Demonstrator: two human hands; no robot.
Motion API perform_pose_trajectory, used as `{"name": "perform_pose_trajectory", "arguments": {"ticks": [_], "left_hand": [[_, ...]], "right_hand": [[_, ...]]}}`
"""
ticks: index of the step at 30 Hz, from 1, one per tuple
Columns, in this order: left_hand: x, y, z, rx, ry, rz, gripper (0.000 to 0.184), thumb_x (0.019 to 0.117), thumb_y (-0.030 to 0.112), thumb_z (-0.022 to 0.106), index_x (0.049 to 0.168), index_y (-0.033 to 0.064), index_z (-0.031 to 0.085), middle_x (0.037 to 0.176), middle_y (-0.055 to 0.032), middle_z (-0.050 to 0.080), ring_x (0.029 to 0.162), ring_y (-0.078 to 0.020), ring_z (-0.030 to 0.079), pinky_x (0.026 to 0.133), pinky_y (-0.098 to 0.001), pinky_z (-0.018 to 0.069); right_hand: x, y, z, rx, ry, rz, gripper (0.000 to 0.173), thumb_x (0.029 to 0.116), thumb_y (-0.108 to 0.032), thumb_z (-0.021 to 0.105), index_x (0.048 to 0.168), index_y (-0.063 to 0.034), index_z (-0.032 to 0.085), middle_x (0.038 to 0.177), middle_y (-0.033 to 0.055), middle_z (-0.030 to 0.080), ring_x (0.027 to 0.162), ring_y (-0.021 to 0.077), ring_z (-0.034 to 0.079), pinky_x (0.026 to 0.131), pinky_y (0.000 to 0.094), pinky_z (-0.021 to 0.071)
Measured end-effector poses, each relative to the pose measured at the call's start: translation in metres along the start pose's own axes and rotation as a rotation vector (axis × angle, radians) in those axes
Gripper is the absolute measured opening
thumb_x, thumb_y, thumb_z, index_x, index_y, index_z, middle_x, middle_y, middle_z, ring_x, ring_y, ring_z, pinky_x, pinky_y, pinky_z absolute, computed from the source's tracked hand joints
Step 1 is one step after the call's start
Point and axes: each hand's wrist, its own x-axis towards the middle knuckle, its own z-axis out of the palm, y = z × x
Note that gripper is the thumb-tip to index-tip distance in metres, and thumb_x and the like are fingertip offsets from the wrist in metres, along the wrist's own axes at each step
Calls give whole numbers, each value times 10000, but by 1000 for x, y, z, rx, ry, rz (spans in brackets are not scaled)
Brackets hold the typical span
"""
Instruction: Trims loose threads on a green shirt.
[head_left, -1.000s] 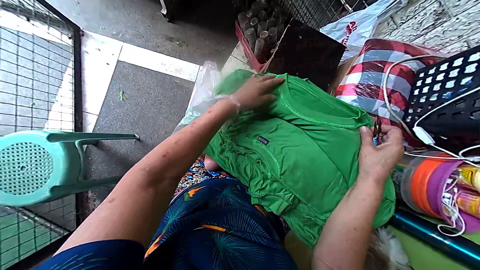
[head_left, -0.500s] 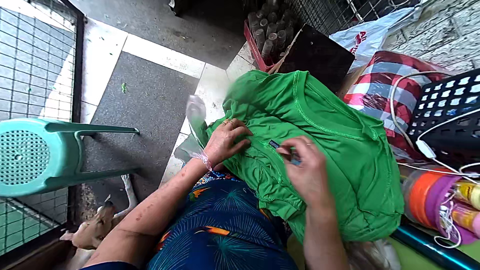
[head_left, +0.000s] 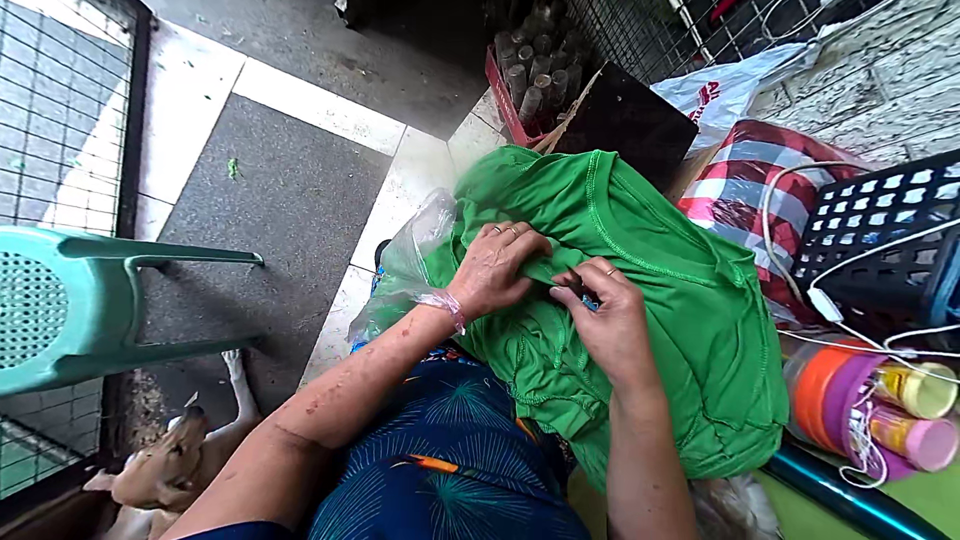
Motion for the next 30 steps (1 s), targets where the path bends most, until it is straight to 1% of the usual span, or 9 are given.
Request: {"name": "perform_pose_trajectory", "arguments": {"ticks": [4, 8, 11, 13, 15, 19, 25, 27, 30], "left_hand": [[-6, -6, -18, 10, -118, 67, 291, 834, -63, 542, 997, 52, 754, 1056, -133, 745, 1089, -347, 670, 1009, -534, 449], [-13, 8, -21, 82, -107, -45, 560, 862, 383, 623, 1301, 37, 649, 1393, -195, 602, 1310, -385, 557, 1124, -624, 345], [-3, 16, 0, 89, 87, -121, 584, 783, 197, 768, 1318, 8, 633, 1351, -236, 620, 1250, -421, 593, 1089, -628, 387], [2, 8, 4, 116, 177, -169, 617, 706, -38, 732, 1313, -12, 626, 1332, -259, 622, 1236, -449, 592, 1027, -604, 449], [-7, -3, -2, 142, 189, -165, 552, 714, -104, 691, 1259, -34, 637, 1281, -281, 625, 1204, -460, 594, 995, -583, 477], [-62, -18, 4, 135, 41, 39, 141, 834, -4, 659, 962, 18, 713, 1019, -213, 686, 973, -380, 664, 864, -489, 538], [-90, -13, 0, -49, -42, -42, 325, 1001, 258, 531, 952, 28, 755, 1150, -187, 707, 1128, -296, 649, 1016, -420, 473], [-73, 0, -7, -31, 18, -88, 325, 1007, 216, 538, 886, -4, 743, 1104, -212, 705, 1066, -304, 663, 966, -409, 505], [-46, 18, -7, -23, -27, -193, 305, 978, 258, 615, 1005, -26, 721, 987, -177, 668, 830, -217, 655, 755, -332, 562]], "right_hand": [[1, 8, -12, 292, 3, 136, 32, 879, 20, 713, 904, 0, 705, 860, 15, 637, 754, -5, 571, 671, 130, 471], [2, 6, -4, 349, 44, 144, 38, 891, 17, 699, 922, -3, 687, 860, 9, 632, 751, -11, 573, 673, 126, 476], [4, 4, -2, 211, 43, -18, 41, 896, 18, 684, 932, 35, 697, 893, 73, 637, 808, 37, 592, 736, 138, 490], [4, 11, -12, 60, 46, -171, 69, 886, 55, 654, 933, 65, 703, 897, 125, 626, 802, 98, 589, 732, 167, 493], [-1, 22, -29, -69, 22, -250, 93, 878, 88, 622, 928, 77, 700, 907, 171, 626, 802, 170, 623, 736, 226, 533], [-25, 50, -24, -104, -147, -149, 72, 843, 90, 647, 877, 54, 698, 890, 169, 646, 765, 244, 663, 673, 379, 578], [-24, 53, -12, -108, -174, -28, 73, 868, -23, 722, 848, 46, 708, 824, 160, 664, 714, 263, 653, 641, 428, 539], [-21, 49, -12, -119, -180, 21, 150, 850, -45, 787, 939, 36, 698, 878, 172, 691, 763, 287, 683, 680, 471, 554], [-23, 48, -11, -92, -162, 53, 225, 828, -55, 816, 985, 28, 678, 883, 166, 687, 780, 277, 683, 699, 460, 560]]}}
